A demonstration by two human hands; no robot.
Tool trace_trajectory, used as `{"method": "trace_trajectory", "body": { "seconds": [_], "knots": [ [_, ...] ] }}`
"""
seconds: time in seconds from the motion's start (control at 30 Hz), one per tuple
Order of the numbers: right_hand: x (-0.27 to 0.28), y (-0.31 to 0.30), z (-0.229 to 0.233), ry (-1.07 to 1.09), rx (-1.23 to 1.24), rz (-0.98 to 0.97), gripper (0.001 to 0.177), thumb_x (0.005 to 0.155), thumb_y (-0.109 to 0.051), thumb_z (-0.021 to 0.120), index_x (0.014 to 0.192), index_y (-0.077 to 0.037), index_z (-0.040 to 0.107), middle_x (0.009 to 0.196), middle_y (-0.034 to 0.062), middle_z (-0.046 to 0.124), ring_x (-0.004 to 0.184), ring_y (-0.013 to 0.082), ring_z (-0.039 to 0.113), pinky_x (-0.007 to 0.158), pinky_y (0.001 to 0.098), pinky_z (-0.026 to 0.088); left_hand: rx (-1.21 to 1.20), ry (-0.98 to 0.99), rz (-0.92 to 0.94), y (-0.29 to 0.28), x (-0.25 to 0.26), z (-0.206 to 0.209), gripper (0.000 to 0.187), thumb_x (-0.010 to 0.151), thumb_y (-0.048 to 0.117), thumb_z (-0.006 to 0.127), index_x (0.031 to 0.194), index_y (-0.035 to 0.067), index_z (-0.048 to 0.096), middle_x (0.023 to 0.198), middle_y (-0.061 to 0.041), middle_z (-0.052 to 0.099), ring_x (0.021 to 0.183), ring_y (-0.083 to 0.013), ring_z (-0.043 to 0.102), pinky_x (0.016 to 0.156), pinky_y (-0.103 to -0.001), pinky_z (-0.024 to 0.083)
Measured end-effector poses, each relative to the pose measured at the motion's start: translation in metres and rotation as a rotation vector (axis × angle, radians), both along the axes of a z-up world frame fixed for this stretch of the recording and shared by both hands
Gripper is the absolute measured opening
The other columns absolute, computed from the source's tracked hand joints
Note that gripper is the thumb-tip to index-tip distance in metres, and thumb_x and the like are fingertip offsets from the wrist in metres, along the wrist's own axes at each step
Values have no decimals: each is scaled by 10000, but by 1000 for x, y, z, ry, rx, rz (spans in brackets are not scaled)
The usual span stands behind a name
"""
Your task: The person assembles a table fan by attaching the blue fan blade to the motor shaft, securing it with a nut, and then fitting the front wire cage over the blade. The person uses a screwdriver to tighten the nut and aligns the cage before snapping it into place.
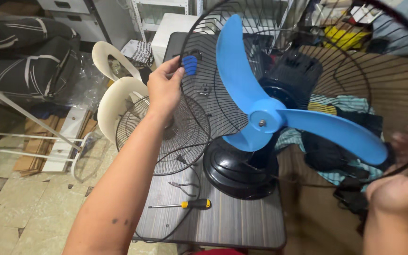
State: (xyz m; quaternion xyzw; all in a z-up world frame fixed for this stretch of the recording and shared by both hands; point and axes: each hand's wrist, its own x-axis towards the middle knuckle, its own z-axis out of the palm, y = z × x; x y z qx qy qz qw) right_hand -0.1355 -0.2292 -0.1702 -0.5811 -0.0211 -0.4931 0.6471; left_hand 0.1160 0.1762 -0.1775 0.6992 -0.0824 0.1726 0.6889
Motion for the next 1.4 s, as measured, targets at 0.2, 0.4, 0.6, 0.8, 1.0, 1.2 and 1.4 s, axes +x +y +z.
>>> {"method": "trace_trajectory", "body": {
  "seconds": [0.2,0.4,0.6,0.8,1.0,1.2,1.4],
  "knots": [
    [-38,48,-8,-68,-35,57,260,1043,-15,568,1293,54,573,1228,155,628,1051,196,639,1023,290,524,-103,73,-168,-16,14,10,748,987,378,651,1553,-23,370,1537,-198,534,1441,-248,492,1186,-330,340],
    [-48,72,-24,-152,-36,39,276,1014,-28,620,1265,85,605,1223,163,658,1075,220,674,1024,319,566,-57,32,-271,-38,11,40,842,961,469,649,1583,2,327,1588,-198,464,1470,-258,456,1197,-351,324],
    [-15,8,-59,115,488,172,226,1094,-142,487,1118,44,612,1140,191,706,1035,284,649,1081,404,555,-215,-30,-382,-43,-4,33,850,907,368,734,1565,-11,352,1578,-235,453,1433,-309,470,1171,-405,397],
    [59,53,-143,476,-563,169,469,884,-212,670,1274,35,583,1258,195,647,1175,307,592,1023,436,505,-72,61,-149,-28,-11,2,813,935,342,715,1581,23,338,1599,-199,429,1467,-263,452,1195,-366,348],
    [120,82,-165,734,-880,250,444,881,-213,678,1248,26,603,1230,188,661,1151,299,605,1006,429,508,-30,275,-150,-29,-15,-8,813,895,359,644,1587,88,314,1604,-150,441,1362,-303,492,1074,-401,383],
    [146,59,-180,839,-895,289,419,878,-215,686,1222,16,623,1201,180,674,1127,292,619,990,423,511,-25,236,-172,-35,-8,-10,770,965,282,599,1607,81,223,1632,-177,331,1460,-260,408,1160,-372,336],
    [169,48,-204,895,-908,342,394,875,-216,695,1196,7,644,1172,173,688,1102,284,632,974,417,513,66,149,-108,-43,-9,-10,738,977,228,620,1586,24,257,1588,-194,395,1415,-269,484,1129,-354,401]
  ]
}}
